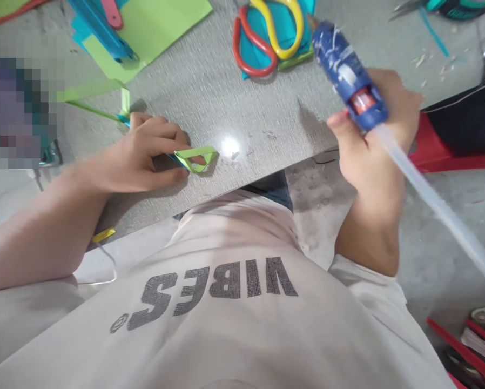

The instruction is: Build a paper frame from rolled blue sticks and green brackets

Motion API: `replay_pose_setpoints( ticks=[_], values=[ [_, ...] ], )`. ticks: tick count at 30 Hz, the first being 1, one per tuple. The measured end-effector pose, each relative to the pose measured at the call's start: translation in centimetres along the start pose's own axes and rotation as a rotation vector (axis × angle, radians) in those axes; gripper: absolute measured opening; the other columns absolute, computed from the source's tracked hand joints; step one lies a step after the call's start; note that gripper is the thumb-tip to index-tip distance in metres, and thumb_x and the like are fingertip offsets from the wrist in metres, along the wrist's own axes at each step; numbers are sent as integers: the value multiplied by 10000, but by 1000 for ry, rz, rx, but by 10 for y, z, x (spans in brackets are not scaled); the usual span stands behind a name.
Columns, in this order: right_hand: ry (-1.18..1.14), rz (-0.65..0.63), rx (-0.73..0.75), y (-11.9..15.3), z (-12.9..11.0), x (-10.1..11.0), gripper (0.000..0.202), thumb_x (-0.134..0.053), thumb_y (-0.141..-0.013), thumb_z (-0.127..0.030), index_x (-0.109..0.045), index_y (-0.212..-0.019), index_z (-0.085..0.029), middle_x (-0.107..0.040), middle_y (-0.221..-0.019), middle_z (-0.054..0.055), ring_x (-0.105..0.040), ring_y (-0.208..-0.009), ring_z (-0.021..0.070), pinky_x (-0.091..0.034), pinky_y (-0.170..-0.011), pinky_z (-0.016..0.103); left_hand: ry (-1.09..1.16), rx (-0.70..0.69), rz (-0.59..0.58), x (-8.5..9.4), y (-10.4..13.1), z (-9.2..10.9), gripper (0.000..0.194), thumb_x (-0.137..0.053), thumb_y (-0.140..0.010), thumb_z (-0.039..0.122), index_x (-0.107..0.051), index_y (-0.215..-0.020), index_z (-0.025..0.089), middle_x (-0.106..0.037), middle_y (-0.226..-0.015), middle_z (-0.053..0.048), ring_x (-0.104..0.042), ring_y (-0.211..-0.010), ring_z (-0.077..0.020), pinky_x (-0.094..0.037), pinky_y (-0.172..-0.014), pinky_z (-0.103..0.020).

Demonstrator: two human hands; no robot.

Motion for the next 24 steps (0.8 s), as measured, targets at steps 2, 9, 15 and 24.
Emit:
replay_pose_setpoints(
  ticks=[2, 9, 15, 24],
  values=[
    [274, 59, 37, -29, 10, 1, 422, -779, -1261, -544, -879, -1566, -269, -890, -1404, 142, -794, -1379, 453, -498, -1254, 726, 3, -5, 18, -1, 1, -1, 305, -642, -1043, 345, -915, -1140, 249, -801, -1098, -67, -630, -1039, -274, -377, -1146, -609],
    [530, -156, -142, -99, 11, -7, 313, -657, -1132, -49, -873, -905, -63, -715, -1836, 90, -523, -1675, 607, -344, -1165, 817, 21, -15, 29, -4, 4, -7, 337, -641, -995, 266, -941, -1142, 309, -837, -1101, -73, -703, -1059, -323, -426, -1111, -618],
    [535, -197, -145, -85, -56, 2, 419, -591, -1189, -188, -939, -960, -147, -469, -2030, -10, -414, -1753, 653, -271, -1185, 857, -5, 15, 7, -2, 5, -1, 340, -605, -1009, 226, -922, -1124, 271, -834, -1112, -79, -714, -1097, -325, -440, -1130, -607],
    [84, -375, 372, -18, -109, -126, 260, -682, -1200, -221, -930, -1238, -293, -855, -1247, 110, -754, -1171, 340, -568, -1021, 526, -52, -73, 88, -9, 6, 0, 449, -559, -981, 172, -902, -1257, 256, -835, -1117, -82, -726, -1118, -335, -434, -1070, -599]
  ],
)
Point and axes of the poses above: each hand's wrist, its own y-axis away from the middle knuckle, its own x-axis out of the back of the hand, z = x × y, the point moved 1 cm from there along -y, towards the middle knuckle
